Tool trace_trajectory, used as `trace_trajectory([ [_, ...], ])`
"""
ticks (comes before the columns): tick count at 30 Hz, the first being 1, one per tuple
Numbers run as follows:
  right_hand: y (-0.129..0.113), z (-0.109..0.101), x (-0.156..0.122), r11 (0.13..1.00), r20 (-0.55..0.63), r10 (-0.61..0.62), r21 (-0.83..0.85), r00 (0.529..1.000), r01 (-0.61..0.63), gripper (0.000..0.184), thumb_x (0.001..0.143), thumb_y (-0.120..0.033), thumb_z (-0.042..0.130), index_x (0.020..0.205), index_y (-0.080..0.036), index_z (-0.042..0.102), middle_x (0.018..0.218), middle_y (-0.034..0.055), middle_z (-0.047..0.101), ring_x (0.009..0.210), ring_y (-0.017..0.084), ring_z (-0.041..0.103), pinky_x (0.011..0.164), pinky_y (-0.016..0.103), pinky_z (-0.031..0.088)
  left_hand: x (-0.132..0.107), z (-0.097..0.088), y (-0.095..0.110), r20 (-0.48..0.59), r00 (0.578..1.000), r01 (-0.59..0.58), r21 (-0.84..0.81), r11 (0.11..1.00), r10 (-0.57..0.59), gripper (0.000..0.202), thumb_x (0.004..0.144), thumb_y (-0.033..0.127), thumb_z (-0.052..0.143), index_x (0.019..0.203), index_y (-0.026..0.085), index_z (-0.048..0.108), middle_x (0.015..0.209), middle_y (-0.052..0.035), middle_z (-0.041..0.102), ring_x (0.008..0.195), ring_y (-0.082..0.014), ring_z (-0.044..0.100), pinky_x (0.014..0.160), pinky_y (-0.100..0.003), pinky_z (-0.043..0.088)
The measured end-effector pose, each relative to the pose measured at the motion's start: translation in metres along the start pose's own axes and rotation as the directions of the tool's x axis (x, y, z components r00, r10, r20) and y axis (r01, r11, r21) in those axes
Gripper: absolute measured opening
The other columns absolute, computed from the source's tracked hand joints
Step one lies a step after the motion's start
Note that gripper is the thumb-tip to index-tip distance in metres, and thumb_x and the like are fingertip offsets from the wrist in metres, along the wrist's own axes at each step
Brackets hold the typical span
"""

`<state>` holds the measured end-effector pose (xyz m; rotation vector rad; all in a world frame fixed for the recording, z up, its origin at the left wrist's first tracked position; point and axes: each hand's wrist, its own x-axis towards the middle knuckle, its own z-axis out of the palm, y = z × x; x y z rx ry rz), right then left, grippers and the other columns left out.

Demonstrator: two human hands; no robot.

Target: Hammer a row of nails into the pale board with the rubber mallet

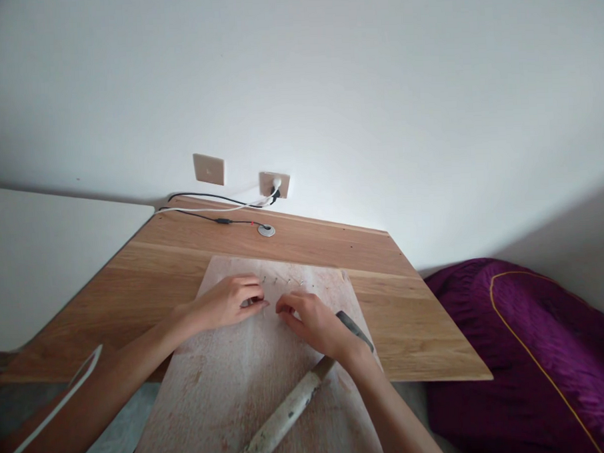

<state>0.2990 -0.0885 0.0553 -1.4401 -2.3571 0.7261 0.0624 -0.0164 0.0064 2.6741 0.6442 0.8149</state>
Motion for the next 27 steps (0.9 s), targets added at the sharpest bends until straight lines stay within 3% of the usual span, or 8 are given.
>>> trace_trajectory([
  [5, 0.004, 0.002, 0.005, 1.000, -0.013, 0.007, -0.029, 1.000, -0.007, 0.018, 0.103, -0.021, 0.058, 0.106, -0.019, 0.076, 0.096, 0.0048, 0.073, 0.087, 0.016, 0.069, 0.081, 0.025, 0.047, 0.001, 0.003, -0.004, -0.083, 0.993, 0.084, 0.001, 0.996, -0.084, 0.010, 0.101, 0.024, 0.064, 0.094, 0.018, 0.068, 0.094, -0.0040, 0.065, 0.086, -0.0187, 0.064, 0.078, -0.030, 0.049],
  [8, 0.002, -0.007, 0.010, 0.963, -0.120, 0.168, -0.190, 0.978, -0.189, 0.022, 0.106, -0.025, 0.054, 0.101, -0.017, 0.073, 0.092, 0.0064, 0.076, 0.085, 0.018, 0.071, 0.078, 0.026, 0.047, 0.009, 0.003, -0.010, -0.119, 0.979, 0.170, 0.024, 0.985, -0.167, 0.005, 0.099, 0.019, 0.064, 0.102, 0.019, 0.068, 0.103, -0.0059, 0.067, 0.098, -0.0220, 0.067, 0.086, -0.033, 0.052],
  [11, -0.006, -0.013, 0.019, 0.799, -0.240, 0.345, -0.432, 0.907, -0.418, 0.033, 0.111, -0.035, 0.047, 0.099, -0.016, 0.071, 0.095, 0.0115, 0.079, 0.088, 0.023, 0.074, 0.073, 0.029, 0.046, 0.018, 0.006, -0.020, -0.053, 0.983, 0.176, 0.013, 0.984, -0.175, 0.012, 0.095, 0.015, 0.067, 0.105, 0.020, 0.071, 0.106, -0.0060, 0.071, 0.099, -0.0230, 0.069, 0.088, -0.034, 0.053],
  [13, -0.010, -0.014, 0.025, 0.690, -0.265, 0.407, -0.538, 0.874, -0.484, 0.037, 0.111, -0.041, 0.044, 0.105, -0.015, 0.071, 0.103, 0.0145, 0.080, 0.095, 0.026, 0.077, 0.071, 0.030, 0.048, 0.021, 0.010, -0.027, -0.026, 0.987, 0.159, -0.035, 0.987, -0.160, 0.018, 0.094, 0.008, 0.065, 0.104, 0.020, 0.073, 0.104, -0.0049, 0.075, 0.097, -0.0217, 0.071, 0.088, -0.033, 0.054],
  [16, -0.012, -0.013, 0.032, 0.631, -0.248, 0.432, -0.604, 0.867, -0.487, 0.040, 0.111, -0.043, 0.044, 0.109, -0.014, 0.071, 0.109, 0.0171, 0.079, 0.100, 0.029, 0.078, 0.072, 0.031, 0.051, 0.021, 0.016, -0.035, -0.060, 0.989, 0.129, -0.050, 0.990, -0.132, 0.025, 0.094, 0.003, 0.060, 0.103, 0.020, 0.076, 0.102, -0.0046, 0.077, 0.098, -0.0211, 0.072, 0.089, -0.032, 0.054],
  [27, -0.003, -0.016, 0.036, 0.635, -0.154, 0.420, -0.654, 0.895, -0.410, 0.037, 0.111, -0.028, 0.040, 0.110, -0.012, 0.073, 0.107, 0.0206, 0.079, 0.101, 0.031, 0.078, 0.079, 0.034, 0.055, 0.020, 0.016, -0.036, -0.104, 0.994, 0.043, 0.063, 0.997, -0.037, 0.023, 0.099, 0.008, 0.060, 0.103, 0.019, 0.079, 0.095, -0.0063, 0.078, 0.093, -0.0210, 0.072, 0.089, -0.035, 0.055],
])
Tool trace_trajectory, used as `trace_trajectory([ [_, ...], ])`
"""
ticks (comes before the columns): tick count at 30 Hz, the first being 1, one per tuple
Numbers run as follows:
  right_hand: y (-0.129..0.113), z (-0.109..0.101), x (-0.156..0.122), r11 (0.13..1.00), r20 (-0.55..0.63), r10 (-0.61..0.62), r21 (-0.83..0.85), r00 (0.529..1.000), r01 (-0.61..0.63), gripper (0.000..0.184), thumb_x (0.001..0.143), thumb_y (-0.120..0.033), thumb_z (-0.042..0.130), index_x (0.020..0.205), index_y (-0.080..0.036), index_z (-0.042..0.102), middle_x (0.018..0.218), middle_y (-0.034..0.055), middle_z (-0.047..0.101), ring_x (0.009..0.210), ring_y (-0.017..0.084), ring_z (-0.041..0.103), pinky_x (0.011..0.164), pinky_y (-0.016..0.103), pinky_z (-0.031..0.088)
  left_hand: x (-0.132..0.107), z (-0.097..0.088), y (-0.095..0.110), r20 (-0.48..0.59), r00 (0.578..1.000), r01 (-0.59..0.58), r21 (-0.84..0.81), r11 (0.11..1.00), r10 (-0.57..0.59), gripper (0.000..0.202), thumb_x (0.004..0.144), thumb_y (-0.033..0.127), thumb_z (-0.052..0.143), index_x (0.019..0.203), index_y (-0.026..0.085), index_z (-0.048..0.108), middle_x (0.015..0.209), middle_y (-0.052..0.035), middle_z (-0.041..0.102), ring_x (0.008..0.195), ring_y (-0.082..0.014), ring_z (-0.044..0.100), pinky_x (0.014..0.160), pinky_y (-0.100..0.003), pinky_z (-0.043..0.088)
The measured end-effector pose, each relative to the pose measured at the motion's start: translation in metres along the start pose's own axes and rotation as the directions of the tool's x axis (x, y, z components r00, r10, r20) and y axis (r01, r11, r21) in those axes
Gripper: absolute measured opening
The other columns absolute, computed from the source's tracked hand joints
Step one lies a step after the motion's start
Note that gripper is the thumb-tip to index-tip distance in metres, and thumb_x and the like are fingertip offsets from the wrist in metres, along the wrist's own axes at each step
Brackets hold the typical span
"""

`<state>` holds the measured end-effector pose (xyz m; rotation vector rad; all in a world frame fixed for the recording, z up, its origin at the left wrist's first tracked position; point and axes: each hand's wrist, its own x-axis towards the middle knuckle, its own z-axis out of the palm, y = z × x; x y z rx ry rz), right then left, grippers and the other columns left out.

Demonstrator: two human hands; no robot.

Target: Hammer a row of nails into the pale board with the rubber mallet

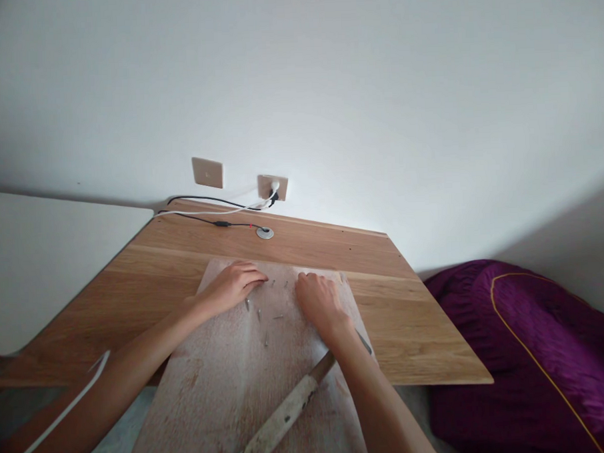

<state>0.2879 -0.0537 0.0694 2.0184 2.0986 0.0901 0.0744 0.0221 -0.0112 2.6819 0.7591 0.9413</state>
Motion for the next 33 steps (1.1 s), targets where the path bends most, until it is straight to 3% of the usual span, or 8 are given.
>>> trace_trajectory([
  [8, 0.002, 0.004, 0.007, 0.998, 0.005, -0.062, 0.029, 0.998, 0.062, 0.031, 0.106, -0.012, 0.040, 0.113, -0.012, 0.071, 0.111, 0.0180, 0.077, 0.101, 0.028, 0.077, 0.078, 0.032, 0.051, 0.003, -0.002, 0.004, -0.002, 0.998, 0.065, 0.045, 0.997, -0.065, 0.008, 0.096, 0.014, 0.072, 0.088, 0.017, 0.072, 0.087, -0.0039, 0.073, 0.087, -0.0208, 0.068, 0.082, -0.032, 0.050],
  [16, 0.003, 0.005, 0.009, 0.991, -0.035, -0.089, 0.096, 0.995, 0.092, 0.027, 0.106, -0.015, 0.042, 0.109, -0.017, 0.069, 0.111, 0.0123, 0.076, 0.098, 0.024, 0.075, 0.073, 0.028, 0.044, 0.004, -0.005, 0.014, -0.009, 0.997, 0.076, 0.177, 0.981, -0.075, 0.021, 0.099, 0.027, 0.070, 0.082, 0.017, 0.064, 0.084, -0.0028, 0.065, 0.084, -0.0202, 0.064, 0.079, -0.031, 0.047],
  [22, 0.008, 0.002, 0.000, 0.979, -0.113, -0.097, 0.168, 0.989, 0.115, 0.020, 0.102, -0.014, 0.048, 0.105, -0.018, 0.067, 0.107, 0.0091, 0.076, 0.094, 0.020, 0.072, 0.075, 0.028, 0.041, 0.001, -0.008, 0.019, -0.007, 0.999, 0.043, 0.092, 0.995, -0.042, 0.028, 0.101, 0.026, 0.066, 0.075, 0.018, 0.060, 0.079, -0.0022, 0.062, 0.076, -0.0184, 0.061, 0.072, -0.031, 0.044],
  [25, 0.012, 0.003, -0.016, 0.901, -0.121, -0.194, 0.370, 0.974, 0.226, 0.014, 0.098, -0.013, 0.052, 0.098, -0.019, 0.065, 0.092, 0.0046, 0.075, 0.084, 0.017, 0.069, 0.074, 0.026, 0.043, -0.004, -0.011, 0.025, 0.057, 0.998, -0.028, 0.027, 0.999, 0.027, 0.029, 0.097, 0.020, 0.065, 0.069, 0.019, 0.057, 0.073, -0.0013, 0.061, 0.072, -0.0174, 0.060, 0.071, -0.030, 0.043],
  [28, 0.011, 0.005, -0.035, 0.777, -0.042, -0.318, 0.561, 0.947, 0.285, 0.013, 0.094, -0.011, 0.055, 0.089, -0.020, 0.064, 0.079, 0.0007, 0.071, 0.074, 0.015, 0.066, 0.068, 0.024, 0.043, -0.008, -0.012, 0.031, 0.104, 0.993, -0.053, -0.015, 0.998, 0.054, 0.029, 0.090, 0.012, 0.064, 0.064, 0.020, 0.054, 0.066, 0.0004, 0.059, 0.066, -0.0159, 0.058, 0.073, -0.031, 0.045],
  [33, 0.005, 0.007, -0.050, 0.729, 0.008, -0.369, 0.623, 0.929, 0.284, 0.010, 0.099, -0.016, 0.055, 0.098, -0.019, 0.064, 0.080, 0.0012, 0.072, 0.075, 0.016, 0.068, 0.069, 0.025, 0.045, -0.011, -0.011, 0.034, 0.133, 0.988, -0.070, -0.057, 0.996, 0.077, 0.030, 0.082, 0.008, 0.064, 0.059, 0.021, 0.049, 0.060, 0.0022, 0.054, 0.061, -0.0150, 0.054, 0.069, -0.031, 0.044],
])
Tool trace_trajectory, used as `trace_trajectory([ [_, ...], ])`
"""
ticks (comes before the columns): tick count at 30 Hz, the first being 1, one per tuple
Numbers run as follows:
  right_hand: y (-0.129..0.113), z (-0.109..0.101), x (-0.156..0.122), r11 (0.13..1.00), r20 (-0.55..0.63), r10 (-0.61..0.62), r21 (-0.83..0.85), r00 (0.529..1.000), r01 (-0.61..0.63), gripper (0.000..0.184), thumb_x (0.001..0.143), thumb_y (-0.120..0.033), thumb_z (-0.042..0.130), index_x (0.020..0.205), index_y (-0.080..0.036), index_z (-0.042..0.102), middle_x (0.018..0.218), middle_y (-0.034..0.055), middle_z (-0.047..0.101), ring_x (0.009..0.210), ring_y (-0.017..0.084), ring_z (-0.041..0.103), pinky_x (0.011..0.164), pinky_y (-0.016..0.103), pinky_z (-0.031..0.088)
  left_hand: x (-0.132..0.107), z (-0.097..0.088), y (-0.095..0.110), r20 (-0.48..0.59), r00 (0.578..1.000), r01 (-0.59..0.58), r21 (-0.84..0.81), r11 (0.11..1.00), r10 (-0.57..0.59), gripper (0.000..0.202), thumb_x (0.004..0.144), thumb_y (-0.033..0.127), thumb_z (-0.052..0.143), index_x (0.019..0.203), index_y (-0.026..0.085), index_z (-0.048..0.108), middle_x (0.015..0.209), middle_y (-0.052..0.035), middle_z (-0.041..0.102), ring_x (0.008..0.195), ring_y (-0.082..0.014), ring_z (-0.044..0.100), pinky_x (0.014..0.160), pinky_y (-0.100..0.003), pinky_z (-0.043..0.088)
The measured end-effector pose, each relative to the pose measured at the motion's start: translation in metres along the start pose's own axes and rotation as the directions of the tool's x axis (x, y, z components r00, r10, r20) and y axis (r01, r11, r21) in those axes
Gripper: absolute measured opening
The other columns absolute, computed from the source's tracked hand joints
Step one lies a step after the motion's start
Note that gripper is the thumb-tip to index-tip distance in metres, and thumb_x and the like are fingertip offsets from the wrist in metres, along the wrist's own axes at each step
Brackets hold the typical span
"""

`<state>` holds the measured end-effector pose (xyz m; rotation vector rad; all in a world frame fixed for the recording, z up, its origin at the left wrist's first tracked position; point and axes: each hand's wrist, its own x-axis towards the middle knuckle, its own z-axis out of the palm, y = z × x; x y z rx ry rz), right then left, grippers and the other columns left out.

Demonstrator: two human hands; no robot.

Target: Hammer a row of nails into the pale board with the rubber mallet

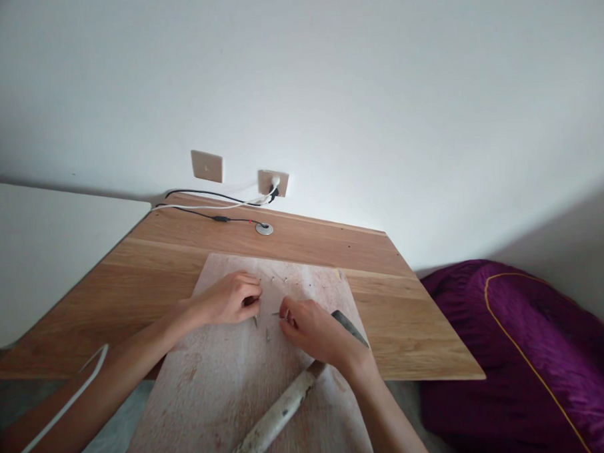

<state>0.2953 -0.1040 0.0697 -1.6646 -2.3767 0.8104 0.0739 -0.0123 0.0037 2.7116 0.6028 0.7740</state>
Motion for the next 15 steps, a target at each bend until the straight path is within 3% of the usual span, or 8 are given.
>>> trace_trajectory([
  [5, 0.006, -0.002, 0.008, 0.996, -0.119, 0.060, -0.061, 0.991, -0.068, 0.012, 0.105, -0.024, 0.053, 0.101, -0.019, 0.064, 0.077, 0.0017, 0.073, 0.073, 0.017, 0.068, 0.067, 0.026, 0.043, 0.002, -0.001, 0.000, -0.051, 0.996, 0.071, 0.012, 0.997, -0.070, 0.034, 0.095, 0.021, 0.064, 0.064, 0.021, 0.050, 0.066, 0.0006, 0.055, 0.066, -0.0168, 0.055, 0.066, -0.031, 0.042],
  [9, 0.008, -0.007, 0.026, 0.943, -0.240, 0.138, -0.265, 0.961, -0.201, 0.017, 0.107, -0.025, 0.050, 0.103, -0.018, 0.065, 0.095, 0.0070, 0.078, 0.086, 0.019, 0.073, 0.074, 0.026, 0.044, 0.009, -0.003, -0.003, -0.119, 0.983, 0.139, 0.020, 0.990, -0.136, 0.008, 0.097, 0.018, 0.063, 0.090, 0.019, 0.062, 0.091, -0.0039, 0.066, 0.086, -0.0205, 0.063, 0.076, -0.032, 0.048],
  [10, 0.007, -0.008, 0.031, 0.919, -0.253, 0.153, -0.318, 0.955, -0.231, 0.019, 0.108, -0.027, 0.048, 0.106, -0.018, 0.065, 0.100, 0.0083, 0.079, 0.091, 0.019, 0.074, 0.075, 0.026, 0.045, 0.012, -0.003, -0.004, -0.114, 0.985, 0.137, 0.029, 0.990, -0.133, 0.003, 0.096, 0.016, 0.063, 0.097, 0.019, 0.064, 0.100, -0.0056, 0.068, 0.093, -0.0218, 0.065, 0.082, -0.033, 0.050],
  [12, 0.004, -0.008, 0.042, 0.876, -0.263, 0.173, -0.399, 0.949, -0.270, 0.022, 0.110, -0.029, 0.046, 0.111, -0.017, 0.064, 0.107, 0.0109, 0.079, 0.097, 0.021, 0.076, 0.076, 0.026, 0.046, 0.020, -0.002, -0.008, -0.058, 0.994, 0.100, 0.048, 0.994, -0.097, 0.013, 0.096, 0.011, 0.062, 0.106, 0.019, 0.067, 0.111, -0.0076, 0.070, 0.104, -0.0235, 0.067, 0.090, -0.035, 0.051],
  [15, -0.001, -0.006, 0.055, 0.841, -0.269, 0.198, -0.447, 0.943, -0.305, 0.024, 0.109, -0.032, 0.046, 0.114, -0.016, 0.064, 0.109, 0.0160, 0.079, 0.098, 0.026, 0.077, 0.076, 0.029, 0.049, 0.031, 0.001, -0.015, 0.028, 0.998, 0.062, 0.082, 0.995, -0.065, 0.018, 0.096, 0.006, 0.059, 0.099, 0.018, 0.071, 0.104, -0.0075, 0.074, 0.100, -0.0230, 0.070, 0.088, -0.033, 0.052],
])
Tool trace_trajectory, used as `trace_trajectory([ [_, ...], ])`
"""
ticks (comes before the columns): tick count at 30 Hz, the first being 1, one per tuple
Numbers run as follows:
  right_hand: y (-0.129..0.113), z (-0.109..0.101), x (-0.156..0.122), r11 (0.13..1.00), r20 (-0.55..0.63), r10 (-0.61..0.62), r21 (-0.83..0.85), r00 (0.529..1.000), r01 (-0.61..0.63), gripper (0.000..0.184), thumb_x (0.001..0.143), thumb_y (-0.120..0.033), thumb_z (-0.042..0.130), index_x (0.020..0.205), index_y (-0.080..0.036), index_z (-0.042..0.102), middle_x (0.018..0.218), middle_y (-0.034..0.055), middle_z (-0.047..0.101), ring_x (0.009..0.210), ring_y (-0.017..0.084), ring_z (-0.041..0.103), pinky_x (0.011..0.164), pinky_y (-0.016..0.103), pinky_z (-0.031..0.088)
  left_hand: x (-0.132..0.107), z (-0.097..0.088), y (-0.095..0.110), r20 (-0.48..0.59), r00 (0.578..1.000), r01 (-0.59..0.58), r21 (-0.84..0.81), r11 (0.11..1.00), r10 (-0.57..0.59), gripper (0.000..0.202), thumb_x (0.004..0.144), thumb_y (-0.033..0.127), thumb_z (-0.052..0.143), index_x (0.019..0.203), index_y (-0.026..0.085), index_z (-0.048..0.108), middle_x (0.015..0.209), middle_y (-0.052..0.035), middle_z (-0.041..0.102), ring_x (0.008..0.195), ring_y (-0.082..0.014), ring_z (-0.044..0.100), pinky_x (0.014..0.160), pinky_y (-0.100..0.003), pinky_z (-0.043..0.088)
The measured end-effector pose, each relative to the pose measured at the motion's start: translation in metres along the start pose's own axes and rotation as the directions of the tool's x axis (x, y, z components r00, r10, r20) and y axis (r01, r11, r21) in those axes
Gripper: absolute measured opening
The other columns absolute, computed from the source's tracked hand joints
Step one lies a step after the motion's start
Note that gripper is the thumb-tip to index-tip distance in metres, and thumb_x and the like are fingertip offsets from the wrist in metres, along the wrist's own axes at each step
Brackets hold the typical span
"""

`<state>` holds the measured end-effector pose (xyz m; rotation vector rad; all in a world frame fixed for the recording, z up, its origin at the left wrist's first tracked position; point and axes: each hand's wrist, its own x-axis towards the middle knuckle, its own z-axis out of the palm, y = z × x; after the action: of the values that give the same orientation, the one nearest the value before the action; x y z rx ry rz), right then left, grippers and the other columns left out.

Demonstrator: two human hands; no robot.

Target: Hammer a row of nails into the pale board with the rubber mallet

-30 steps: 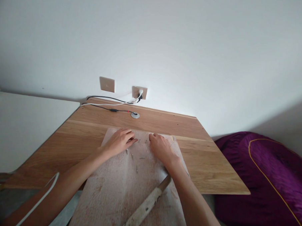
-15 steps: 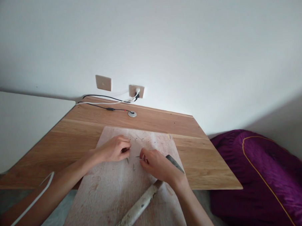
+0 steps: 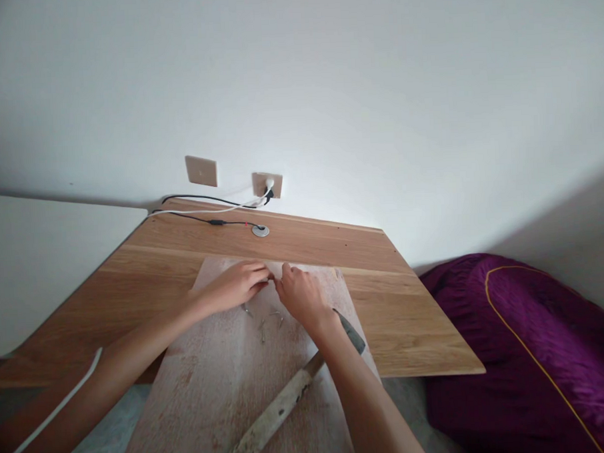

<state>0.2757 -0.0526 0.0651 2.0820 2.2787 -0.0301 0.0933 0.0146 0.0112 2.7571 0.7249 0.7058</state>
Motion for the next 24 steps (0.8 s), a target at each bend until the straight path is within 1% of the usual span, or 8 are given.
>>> trace_trajectory([
  [3, -0.006, -0.001, 0.004, 0.999, 0.003, 0.018, -0.046, 1.000, -0.018, 0.026, 0.108, -0.029, 0.045, 0.117, -0.014, 0.064, 0.107, 0.0197, 0.079, 0.098, 0.030, 0.078, 0.076, 0.032, 0.052, 0.008, 0.002, -0.005, 0.019, 1.000, 0.000, 0.046, 0.999, -0.001, 0.022, 0.097, 0.004, 0.056, 0.093, 0.018, 0.074, 0.094, -0.0067, 0.074, 0.092, -0.0218, 0.071, 0.081, -0.031, 0.052],
  [7, -0.007, -0.002, 0.006, 0.997, 0.016, 0.011, -0.078, 1.000, -0.010, 0.028, 0.109, -0.028, 0.044, 0.111, -0.013, 0.068, 0.107, 0.0220, 0.078, 0.100, 0.033, 0.078, 0.078, 0.035, 0.054, 0.012, -0.001, -0.008, 0.046, 0.998, -0.057, 0.124, 0.991, 0.052, 0.023, 0.096, 0.002, 0.057, 0.093, 0.017, 0.074, 0.093, -0.0070, 0.074, 0.093, -0.0227, 0.071, 0.083, -0.032, 0.051],
  [10, -0.005, 0.000, 0.007, 0.997, 0.038, -0.019, -0.075, 0.999, 0.021, 0.027, 0.108, -0.022, 0.043, 0.108, -0.016, 0.070, 0.107, 0.0185, 0.078, 0.098, 0.030, 0.078, 0.077, 0.034, 0.054, 0.013, -0.005, -0.007, 0.078, 0.990, -0.136, 0.241, 0.961, 0.121, 0.018, 0.096, 0.003, 0.059, 0.094, 0.015, 0.072, 0.094, -0.0092, 0.073, 0.096, -0.0251, 0.069, 0.089, -0.036, 0.051],
  [13, -0.004, 0.002, 0.008, 0.997, 0.038, -0.051, -0.056, 0.998, 0.053, 0.029, 0.105, -0.013, 0.040, 0.112, -0.017, 0.068, 0.109, 0.0151, 0.077, 0.095, 0.027, 0.077, 0.076, 0.031, 0.052, 0.014, -0.005, -0.005, 0.081, 0.983, -0.183, 0.319, 0.930, 0.166, 0.009, 0.098, 0.011, 0.063, 0.098, 0.013, 0.071, 0.097, -0.0114, 0.073, 0.100, -0.0276, 0.068, 0.092, -0.039, 0.051],
  [14, -0.004, 0.003, 0.008, 0.997, 0.033, -0.060, -0.046, 0.998, 0.062, 0.029, 0.105, -0.011, 0.041, 0.113, -0.017, 0.068, 0.109, 0.0144, 0.077, 0.095, 0.026, 0.077, 0.076, 0.030, 0.051, 0.014, -0.004, -0.005, 0.077, 0.983, -0.181, 0.332, 0.926, 0.165, 0.008, 0.099, 0.016, 0.063, 0.099, 0.013, 0.071, 0.098, -0.0122, 0.072, 0.101, -0.0285, 0.068, 0.091, -0.040, 0.051],
  [17, -0.004, 0.002, 0.009, 0.996, 0.012, -0.085, -0.006, 0.996, 0.085, 0.027, 0.102, -0.009, 0.044, 0.111, -0.018, 0.068, 0.110, 0.0129, 0.076, 0.099, 0.023, 0.075, 0.076, 0.027, 0.048, 0.017, -0.001, -0.003, 0.064, 0.989, -0.146, 0.350, 0.925, 0.132, 0.017, 0.102, 0.026, 0.062, 0.102, 0.011, 0.070, 0.099, -0.0137, 0.072, 0.101, -0.0301, 0.068, 0.089, -0.042, 0.051],
  [21, 0.001, -0.003, 0.004, 0.990, -0.022, -0.113, 0.078, 0.993, 0.115, 0.025, 0.100, -0.007, 0.047, 0.107, -0.018, 0.068, 0.111, 0.0116, 0.076, 0.102, 0.021, 0.073, 0.080, 0.026, 0.047, 0.019, -0.004, 0.002, 0.035, 0.997, -0.074, 0.324, 0.943, 0.066, 0.017, 0.103, 0.025, 0.060, 0.099, 0.012, 0.071, 0.097, -0.0124, 0.074, 0.098, -0.0282, 0.070, 0.088, -0.039, 0.050],
  [24, 0.008, -0.007, -0.011, 0.978, -0.044, -0.134, 0.154, 0.990, 0.140, 0.021, 0.101, -0.009, 0.048, 0.106, -0.018, 0.067, 0.109, 0.0092, 0.076, 0.100, 0.019, 0.072, 0.084, 0.025, 0.048, 0.011, -0.011, 0.009, 0.018, 1.000, -0.013, 0.262, 0.965, 0.008, 0.019, 0.103, 0.024, 0.061, 0.091, 0.013, 0.071, 0.091, -0.0103, 0.073, 0.091, -0.0258, 0.070, 0.084, -0.036, 0.051],
])
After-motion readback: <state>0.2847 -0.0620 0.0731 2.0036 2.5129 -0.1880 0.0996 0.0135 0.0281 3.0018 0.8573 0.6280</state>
